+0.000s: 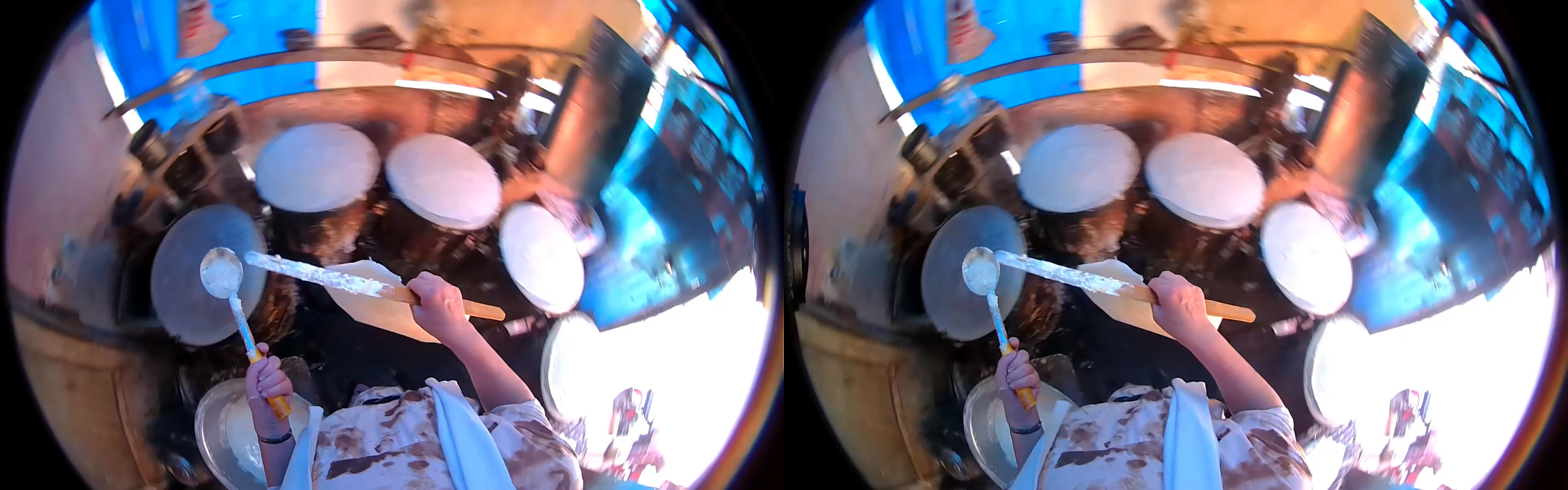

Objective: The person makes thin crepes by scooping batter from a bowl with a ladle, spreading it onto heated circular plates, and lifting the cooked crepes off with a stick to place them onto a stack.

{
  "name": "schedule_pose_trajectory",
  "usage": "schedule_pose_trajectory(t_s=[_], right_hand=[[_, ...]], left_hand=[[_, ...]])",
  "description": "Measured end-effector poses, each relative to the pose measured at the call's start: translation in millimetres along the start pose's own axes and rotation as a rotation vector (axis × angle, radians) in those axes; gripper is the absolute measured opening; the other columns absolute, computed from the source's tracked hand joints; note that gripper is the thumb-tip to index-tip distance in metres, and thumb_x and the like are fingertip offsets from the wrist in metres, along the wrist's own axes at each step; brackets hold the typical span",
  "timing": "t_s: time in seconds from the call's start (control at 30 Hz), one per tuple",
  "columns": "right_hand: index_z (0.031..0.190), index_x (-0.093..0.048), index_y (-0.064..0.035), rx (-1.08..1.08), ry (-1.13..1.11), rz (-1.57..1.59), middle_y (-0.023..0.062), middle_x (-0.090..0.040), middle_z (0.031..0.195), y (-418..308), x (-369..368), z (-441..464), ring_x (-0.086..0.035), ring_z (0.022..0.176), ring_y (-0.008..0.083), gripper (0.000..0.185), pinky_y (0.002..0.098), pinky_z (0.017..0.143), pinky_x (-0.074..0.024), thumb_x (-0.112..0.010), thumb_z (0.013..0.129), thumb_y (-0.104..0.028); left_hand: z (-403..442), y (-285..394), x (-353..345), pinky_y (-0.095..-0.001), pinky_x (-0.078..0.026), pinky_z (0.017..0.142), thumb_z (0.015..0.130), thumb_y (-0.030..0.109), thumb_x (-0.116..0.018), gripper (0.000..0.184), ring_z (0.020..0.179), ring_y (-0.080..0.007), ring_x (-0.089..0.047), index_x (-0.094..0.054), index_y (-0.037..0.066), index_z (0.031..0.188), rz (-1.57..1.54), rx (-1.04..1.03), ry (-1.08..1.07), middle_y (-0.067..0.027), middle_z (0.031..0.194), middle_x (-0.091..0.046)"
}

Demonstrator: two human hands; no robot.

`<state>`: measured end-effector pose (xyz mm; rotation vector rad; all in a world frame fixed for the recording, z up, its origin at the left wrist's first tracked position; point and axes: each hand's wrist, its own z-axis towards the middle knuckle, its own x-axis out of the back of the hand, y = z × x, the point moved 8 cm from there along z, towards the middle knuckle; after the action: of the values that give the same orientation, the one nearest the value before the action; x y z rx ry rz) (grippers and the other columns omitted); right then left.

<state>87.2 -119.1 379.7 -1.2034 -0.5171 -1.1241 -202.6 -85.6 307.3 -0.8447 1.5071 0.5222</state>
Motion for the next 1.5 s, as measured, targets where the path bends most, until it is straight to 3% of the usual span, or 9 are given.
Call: schedule_pose_trajectory(t_s=[0.37, 0.43, 0.57, 0.8, 0.9, 0.93, 1.03, 1.33, 1.5], right_hand=[[0.074, -0.058, -0.0008, -0.763, 0.759, -0.088, 0.0156, -0.054, 0.066, 171.9, 306.4, -333.6, -0.054, 0.062, 0.0325, 0.006, 0.0375, 0.055, -0.0421, -0.063, 0.071, -0.002], [0.068, -0.057, -0.0006, -0.917, 1.018, -0.009, 0.0018, -0.050, 0.057, 180.1, 355.1, -422.9, -0.045, 0.051, 0.0133, 0.017, 0.0289, 0.050, -0.0374, -0.064, 0.080, -0.010], [0.066, -0.056, -0.0106, -1.112, 1.472, 0.637, -0.0073, -0.049, 0.062, 170.9, 401.3, -622.9, -0.048, 0.057, 0.0043, 0.020, 0.0202, 0.047, -0.0356, -0.060, 0.085, -0.012], [0.079, -0.050, -0.0109, -1.628, 1.942, 0.507, -0.0057, -0.042, 0.058, 39.6, 318.1, -905.7, -0.039, 0.043, 0.0045, 0.010, 0.0212, 0.035, -0.0240, -0.058, 0.082, -0.016], [0.099, -0.056, 0.0021, -1.769, 2.262, 0.218, 0.0109, -0.061, 0.082, 13.5, 212.5, -990.8, -0.062, 0.068, 0.0228, 0.025, 0.0346, 0.056, -0.0517, -0.058, 0.077, -0.011], [0.101, -0.055, 0.0126, -1.924, 2.255, 0.111, 0.0204, -0.060, 0.101, -1.8, 201.0, -990.5, -0.062, 0.084, 0.0296, 0.032, 0.0384, 0.076, -0.0500, -0.054, 0.074, -0.004], [0.099, -0.056, 0.0130, -2.443, 1.957, -0.059, 0.0222, -0.061, 0.099, -68.1, 248.8, -986.6, -0.063, 0.083, 0.0293, 0.030, 0.0378, 0.074, -0.0507, -0.054, 0.073, -0.003], [0.097, -0.063, -0.0019, -2.607, 1.139, -0.468, 0.0116, -0.066, 0.093, -0.9, 272.9, -1060.2, -0.063, 0.078, 0.0245, 0.024, 0.0381, 0.064, -0.0499, -0.056, 0.078, -0.015], [0.098, -0.066, -0.0112, -2.334, 1.167, -0.512, 0.0076, -0.067, 0.091, 196.5, 253.3, -1100.2, -0.063, 0.080, 0.0209, 0.021, 0.0366, 0.060, -0.0485, -0.057, 0.080, -0.018]], left_hand=[[-37.7, -288.4, -77.8, -0.0169, -0.037, 0.040, 0.096, 0.010, -0.034, 0.020, 0.041, -0.0025, -0.036, -0.041, 0.002, 0.113, -0.017, 0.605, 0.117, 0.0000, 0.061, -0.035], [-39.4, -340.8, -83.1, -0.0175, -0.037, 0.040, 0.096, 0.011, -0.033, 0.022, 0.040, -0.0032, -0.036, -0.038, -0.001, 0.114, -0.044, 0.699, 0.147, -0.0003, 0.061, -0.036], [-86.9, -428.5, -135.7, -0.0200, -0.039, 0.042, 0.096, 0.010, -0.033, 0.021, 0.041, -0.0036, -0.037, -0.038, -0.001, 0.112, -0.022, 0.819, 0.223, -0.0004, 0.061, -0.035], [-154.0, -488.1, -146.8, -0.0200, -0.041, 0.044, 0.095, 0.009, -0.035, 0.020, 0.042, -0.0031, -0.039, -0.038, -0.002, 0.111, -0.032, 0.929, 0.337, -0.0008, 0.062, -0.036], [-145.1, -499.6, -132.5, -0.0190, -0.041, 0.043, 0.094, 0.008, -0.037, 0.019, 0.042, -0.0029, -0.039, -0.038, -0.002, 0.110, -0.009, 0.959, 0.395, -0.0011, 0.062, -0.036], [-148.1, -504.4, -131.1, -0.0184, -0.040, 0.042, 0.094, 0.008, -0.037, 0.018, 0.041, -0.0027, -0.039, -0.037, -0.001, 0.110, -0.007, 0.952, 0.415, -0.0010, 0.062, -0.036], [-201.8, -510.8, -163.9, -0.0186, -0.040, 0.042, 0.094, 0.008, -0.037, 0.017, 0.041, -0.0027, -0.040, -0.036, -0.001, 0.109, -0.029, 0.893, 0.475, -0.0007, 0.061, -0.036], [-171.8, -473.8, -161.0, -0.0181, -0.037, 0.040, 0.093, 0.005, -0.035, 0.018, 0.040, -0.0005, -0.035, -0.042, -0.002, 0.108, -0.093, 0.760, 0.551, 0.0035, 0.060, -0.032], [-162.0, -437.0, -126.8, -0.0145, -0.031, 0.036, 0.092, 0.004, -0.041, 0.013, 0.041, -0.0009, -0.034, -0.048, 0.002, 0.102, 0.021, 0.508, 0.526, 0.0032, 0.059, -0.033]])
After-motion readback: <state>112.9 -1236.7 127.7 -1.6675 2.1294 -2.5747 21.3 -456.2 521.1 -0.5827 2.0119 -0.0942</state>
